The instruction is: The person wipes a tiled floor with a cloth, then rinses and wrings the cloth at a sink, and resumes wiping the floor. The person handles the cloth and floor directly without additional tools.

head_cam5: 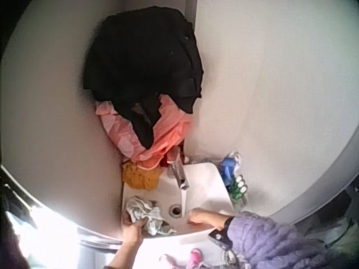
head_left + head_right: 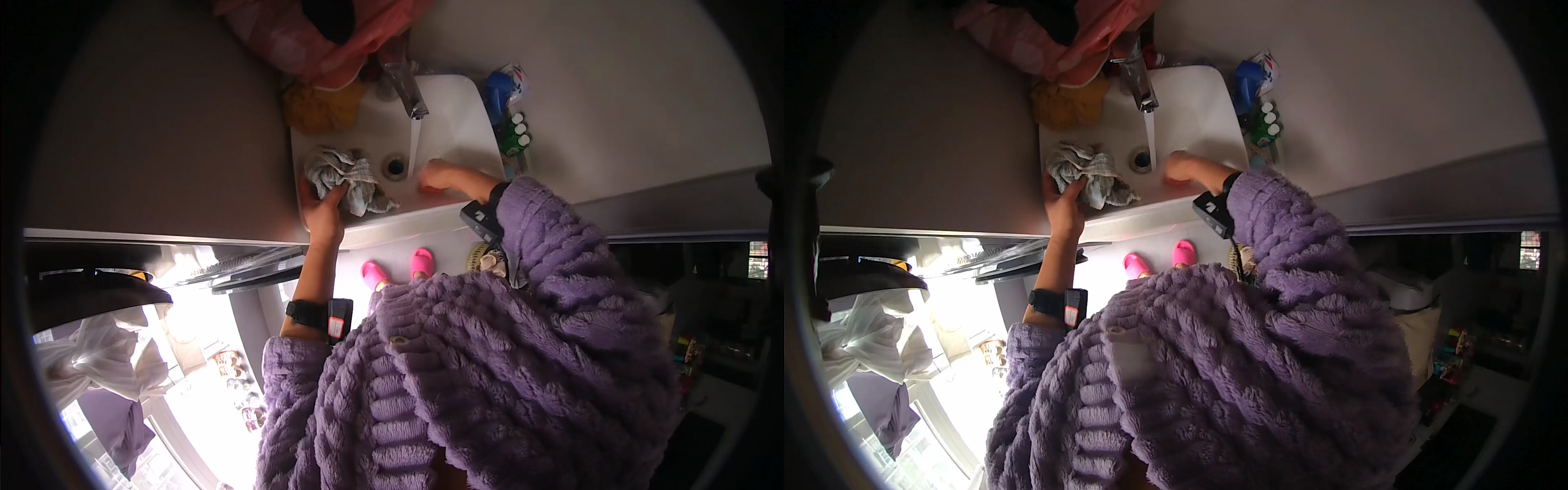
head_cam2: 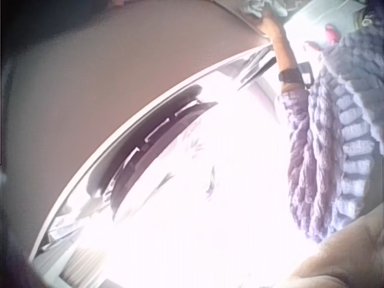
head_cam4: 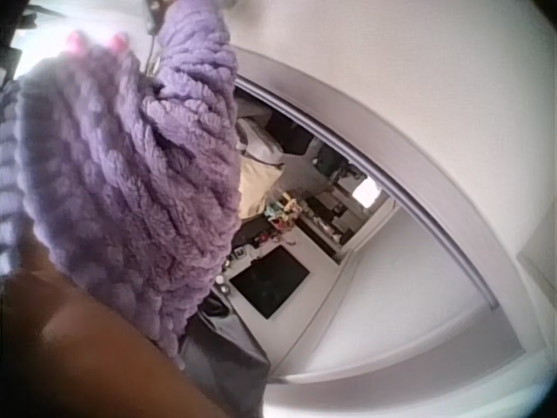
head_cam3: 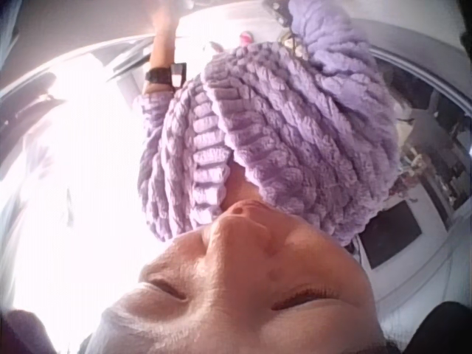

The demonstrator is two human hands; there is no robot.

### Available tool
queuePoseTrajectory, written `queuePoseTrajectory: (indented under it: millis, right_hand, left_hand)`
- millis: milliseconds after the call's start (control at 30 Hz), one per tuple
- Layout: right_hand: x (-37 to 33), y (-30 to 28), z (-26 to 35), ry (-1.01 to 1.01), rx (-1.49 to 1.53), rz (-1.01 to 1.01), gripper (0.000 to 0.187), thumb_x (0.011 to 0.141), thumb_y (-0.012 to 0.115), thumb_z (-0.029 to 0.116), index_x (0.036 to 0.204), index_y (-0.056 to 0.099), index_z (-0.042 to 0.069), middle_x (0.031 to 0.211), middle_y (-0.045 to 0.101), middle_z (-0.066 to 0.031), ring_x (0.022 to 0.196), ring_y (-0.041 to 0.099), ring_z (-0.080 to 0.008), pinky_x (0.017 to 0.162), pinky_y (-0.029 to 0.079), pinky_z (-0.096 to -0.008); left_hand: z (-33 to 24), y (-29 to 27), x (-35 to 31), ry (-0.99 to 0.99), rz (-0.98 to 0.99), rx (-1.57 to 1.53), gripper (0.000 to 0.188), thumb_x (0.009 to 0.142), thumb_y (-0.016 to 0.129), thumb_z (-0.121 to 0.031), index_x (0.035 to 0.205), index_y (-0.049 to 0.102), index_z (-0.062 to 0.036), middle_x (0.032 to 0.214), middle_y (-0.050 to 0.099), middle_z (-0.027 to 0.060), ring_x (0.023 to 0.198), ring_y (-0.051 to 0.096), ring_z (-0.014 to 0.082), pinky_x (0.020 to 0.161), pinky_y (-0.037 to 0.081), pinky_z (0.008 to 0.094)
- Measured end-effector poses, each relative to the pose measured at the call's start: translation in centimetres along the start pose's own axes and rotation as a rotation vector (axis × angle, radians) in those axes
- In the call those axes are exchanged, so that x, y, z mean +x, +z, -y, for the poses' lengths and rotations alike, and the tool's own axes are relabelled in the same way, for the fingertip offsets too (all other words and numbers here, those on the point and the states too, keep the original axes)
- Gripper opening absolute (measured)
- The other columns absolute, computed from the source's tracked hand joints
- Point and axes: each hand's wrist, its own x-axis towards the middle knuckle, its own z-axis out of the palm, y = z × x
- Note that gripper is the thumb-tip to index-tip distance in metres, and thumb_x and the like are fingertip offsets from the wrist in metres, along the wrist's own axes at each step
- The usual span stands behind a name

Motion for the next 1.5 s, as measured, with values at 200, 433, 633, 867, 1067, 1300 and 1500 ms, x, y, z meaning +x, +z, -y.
queuePoseTrajectory:
  millis: [200,433,633,867,1067,1300,1500]
  right_hand:
    - [0.7,-0.1,0.8,0.057,0.201,-0.016,0.023,0.082,0.055,0.021,0.079,0.069,0.002,0.082,0.067,-0.0204,0.074,0.064,-0.0338,0.067,0.050,-0.0430]
    - [0.2,2.6,-1.7,0.291,0.509,-0.030,0.023,0.066,0.068,0.029,0.067,0.069,0.006,0.065,0.065,-0.0112,0.061,0.062,-0.0270,0.063,0.050,-0.0374]
    - [0.3,2.6,-0.9,0.376,0.228,-0.280,0.030,0.060,0.075,0.033,0.071,0.069,0.005,0.078,0.067,-0.0155,0.075,0.065,-0.0334,0.071,0.052,-0.0392]
    - [0.1,0.6,1.7,0.460,0.393,-0.249,0.038,0.057,0.078,0.033,0.081,0.070,0.005,0.089,0.067,-0.0181,0.084,0.065,-0.0336,0.076,0.052,-0.0411]
    - [0.7,0.8,-1.1,0.480,0.112,0.020,0.055,0.056,0.081,0.038,0.088,0.069,-0.005,0.090,0.068,-0.0210,0.085,0.066,-0.0332,0.075,0.053,-0.0400]
    - [-1.0,-0.7,-2.0,0.456,-0.027,0.133,0.054,0.050,0.087,0.035,0.087,0.070,-0.001,0.091,0.068,-0.0210,0.085,0.066,-0.0346,0.075,0.052,-0.0412]
    - [-4.3,-2.4,-1.0,0.382,-0.001,-0.103,0.019,0.066,0.073,0.017,0.078,0.069,0.002,0.083,0.069,-0.0158,0.080,0.067,-0.0309,0.072,0.051,-0.0421]
  left_hand:
    - [-0.2,0.3,-0.2,0.022,0.008,-0.015,0.070,0.067,0.066,0.012,0.131,0.041,-0.0022,0.122,0.052,0.0092,0.114,0.050,0.0218,0.097,0.042,0.0323]
    - [-0.1,0.3,-0.2,0.040,0.005,-0.007,0.070,0.067,0.067,0.011,0.131,0.041,-0.0021,0.122,0.052,0.0093,0.114,0.050,0.0219,0.097,0.042,0.0325]
    - [-0.3,0.4,-0.4,0.040,0.010,0.005,0.070,0.068,0.067,0.010,0.131,0.040,-0.0023,0.123,0.051,0.0095,0.114,0.050,0.0215,0.098,0.041,0.0326]
    - [-0.1,0.5,-0.4,0.058,0.016,0.039,0.067,0.071,0.062,0.010,0.132,0.040,-0.0051,0.122,0.052,0.0096,0.112,0.051,0.0222,0.095,0.043,0.0335]
    - [-0.4,0.4,-0.3,0.043,0.016,0.014,0.068,0.068,0.067,0.010,0.130,0.042,-0.0026,0.121,0.052,0.0089,0.112,0.050,0.0208,0.097,0.042,0.0325]
    - [-0.6,0.6,-0.5,0.038,0.021,0.002,0.066,0.068,0.067,0.010,0.129,0.043,-0.0023,0.120,0.053,0.0087,0.111,0.051,0.0207,0.096,0.042,0.0320]
    - [-0.3,0.5,-0.3,0.047,0.018,0.007,0.067,0.068,0.067,0.010,0.130,0.042,-0.0019,0.121,0.052,0.0087,0.111,0.051,0.0208,0.097,0.041,0.0318]
